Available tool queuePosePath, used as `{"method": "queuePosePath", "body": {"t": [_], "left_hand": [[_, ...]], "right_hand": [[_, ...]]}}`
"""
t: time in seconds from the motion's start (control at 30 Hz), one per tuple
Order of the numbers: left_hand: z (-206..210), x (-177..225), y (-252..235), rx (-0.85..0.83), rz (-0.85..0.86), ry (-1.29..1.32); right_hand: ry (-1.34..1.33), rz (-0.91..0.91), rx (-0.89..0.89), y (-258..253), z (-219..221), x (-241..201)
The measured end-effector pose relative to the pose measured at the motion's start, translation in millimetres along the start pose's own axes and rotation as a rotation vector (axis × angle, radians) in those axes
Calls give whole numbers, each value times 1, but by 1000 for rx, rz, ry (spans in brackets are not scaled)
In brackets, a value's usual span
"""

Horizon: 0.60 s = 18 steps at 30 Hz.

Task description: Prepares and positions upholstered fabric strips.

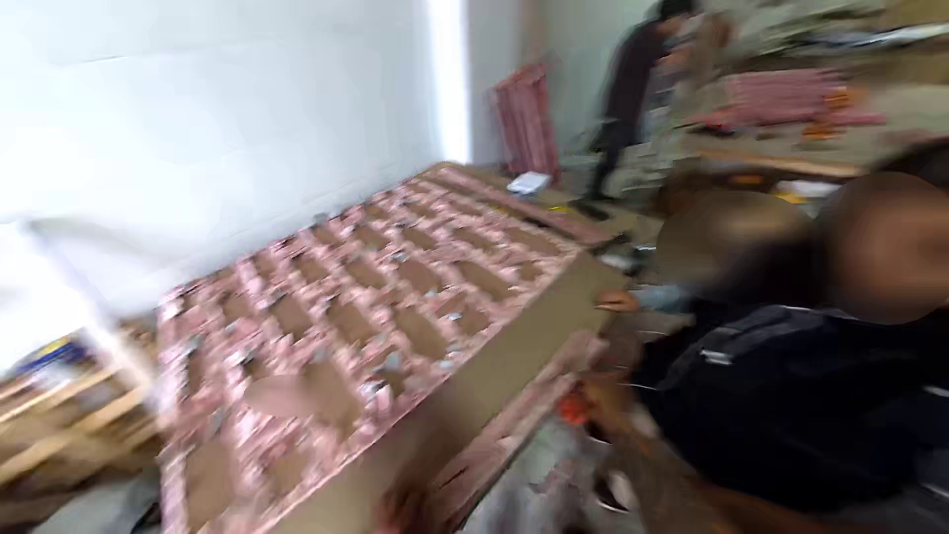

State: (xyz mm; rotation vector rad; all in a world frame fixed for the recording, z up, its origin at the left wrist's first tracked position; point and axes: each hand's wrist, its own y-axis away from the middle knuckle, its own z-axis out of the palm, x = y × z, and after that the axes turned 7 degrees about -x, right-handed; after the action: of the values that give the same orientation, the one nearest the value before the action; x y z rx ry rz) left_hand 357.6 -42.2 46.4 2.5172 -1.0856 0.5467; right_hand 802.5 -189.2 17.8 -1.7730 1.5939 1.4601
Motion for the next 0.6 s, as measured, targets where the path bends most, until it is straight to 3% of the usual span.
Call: {"method": "queuePosePath", "body": {"t": [0.07,0.1,0.13,0.2,0.23,0.37,0.5,0.6], "left_hand": [[19,-31,1,70,45,2],[23,-44,3,67,44,6],[24,-50,5,49,38,24],[18,-54,7,-3,29,104],[15,-56,9,-23,31,158],[8,-77,21,76,35,417],[-19,-113,53,152,-91,526],[-54,-154,81,333,-135,422]], "right_hand": [[77,-166,-372,17,-10,-15],[22,-368,-476,-1,-3,4],[-31,-338,-409,-2,9,5],[-26,24,-119,27,36,-31],[24,97,-83,22,40,-30],[174,-13,-16,-44,38,36],[123,-78,163,-7,70,43],[49,-144,179,40,95,38]]}}
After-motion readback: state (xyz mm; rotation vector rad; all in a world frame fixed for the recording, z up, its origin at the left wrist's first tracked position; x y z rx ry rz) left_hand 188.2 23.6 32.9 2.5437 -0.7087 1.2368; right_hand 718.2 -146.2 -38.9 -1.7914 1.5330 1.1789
